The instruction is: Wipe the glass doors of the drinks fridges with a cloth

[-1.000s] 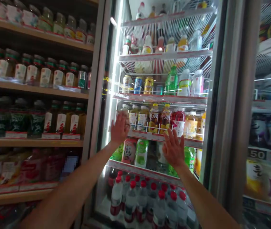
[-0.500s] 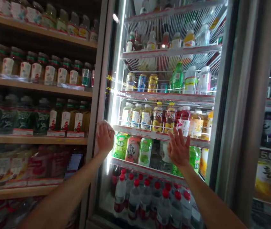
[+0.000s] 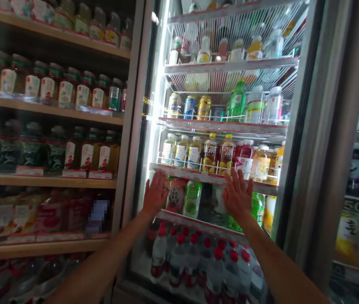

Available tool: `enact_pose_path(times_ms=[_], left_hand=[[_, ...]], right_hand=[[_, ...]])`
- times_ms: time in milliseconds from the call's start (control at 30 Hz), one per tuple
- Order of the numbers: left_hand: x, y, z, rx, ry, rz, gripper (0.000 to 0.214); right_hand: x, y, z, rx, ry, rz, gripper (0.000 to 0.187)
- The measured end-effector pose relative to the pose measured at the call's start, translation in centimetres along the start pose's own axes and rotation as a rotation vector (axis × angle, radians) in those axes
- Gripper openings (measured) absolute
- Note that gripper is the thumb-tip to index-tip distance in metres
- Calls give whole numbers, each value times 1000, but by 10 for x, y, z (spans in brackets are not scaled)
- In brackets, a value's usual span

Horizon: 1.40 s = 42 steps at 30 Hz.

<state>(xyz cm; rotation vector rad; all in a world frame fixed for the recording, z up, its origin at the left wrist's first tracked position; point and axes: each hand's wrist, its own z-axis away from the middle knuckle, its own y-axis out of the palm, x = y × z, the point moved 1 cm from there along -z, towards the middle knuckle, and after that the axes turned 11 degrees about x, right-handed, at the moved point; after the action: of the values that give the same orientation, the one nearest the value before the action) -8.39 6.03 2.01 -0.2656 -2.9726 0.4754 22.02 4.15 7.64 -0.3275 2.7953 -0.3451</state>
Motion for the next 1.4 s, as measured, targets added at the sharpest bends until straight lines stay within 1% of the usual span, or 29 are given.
enact_pose_path(times_ms=[67,100,133,167,267,300,333,367,400,500,533,567,600,633,733,767,800,833,900,1000,1033,1067,1100,1133,1167,1267,1333,1367,1400], left_hand=[[9,2,7,-48,-229,5,51],[7,3,9,-55,-278,13,52],[1,4,10,-46,-262,21,53],[-10,5,10,-24,-183,27,52],[-41,8,11,35,190,30,49],[-45,8,13,48,279,26,48],[-43,7,16,59,318,21,48],[-36,7,19,69,302,13,48],[-24,6,24,79,237,3,49],[17,5,41,83,-88,-36,53],[24,5,46,83,-175,-46,54],[25,5,49,88,-215,-50,55],[20,6,51,97,-201,-49,55],[9,8,51,111,-132,-43,55],[-34,11,48,134,254,-17,51],[-43,11,47,131,360,-9,50],[-46,10,47,128,420,-5,49],[-42,9,47,131,421,-7,48],[-19,5,49,146,287,-29,46],[24,-2,52,148,-18,-80,51],[32,-3,51,141,-97,-91,52],[33,-3,49,137,-146,-96,53],[29,-3,46,136,-163,-95,53],[20,-2,41,134,-141,-87,53],[7,-1,35,132,-76,-73,52],[-28,1,14,121,176,-19,49],[-31,-2,2,136,277,11,48],[-25,-4,-4,147,277,26,48],[-14,-7,-9,151,229,40,48]], right_hand=[[0,1,0,1,5,10,63],[0,1,-1,-1,7,14,63],[0,1,-1,-4,7,15,64],[0,1,-1,-8,6,16,64],[-1,1,0,-14,1,11,63],[-1,1,0,-10,0,10,63],[-1,1,0,-7,-2,10,63],[-2,1,0,-4,-3,11,62],[-2,1,0,-1,-5,13,62],[-1,1,-1,-5,-2,22,61],[0,1,-1,-9,1,25,61],[1,1,-1,-11,6,27,60],[1,1,-1,-13,11,29,60],[1,1,-1,-13,14,30,60],[0,1,-1,-8,10,25,62],[0,1,-1,-7,7,23,63],[-1,1,0,-5,3,22,63],[-2,0,0,-1,-1,22,63],[-2,0,0,14,-3,23,63],[-1,0,0,28,7,25,64],[-1,1,0,26,14,24,64],[0,1,0,24,20,23,64],[0,1,0,19,24,21,64],[1,1,0,15,27,18,63],[1,0,0,13,27,16,64],[0,0,-1,11,17,15,64],[0,-1,-1,15,12,18,64],[0,-1,-1,16,11,19,64],[-1,0,-1,14,11,20,63]])
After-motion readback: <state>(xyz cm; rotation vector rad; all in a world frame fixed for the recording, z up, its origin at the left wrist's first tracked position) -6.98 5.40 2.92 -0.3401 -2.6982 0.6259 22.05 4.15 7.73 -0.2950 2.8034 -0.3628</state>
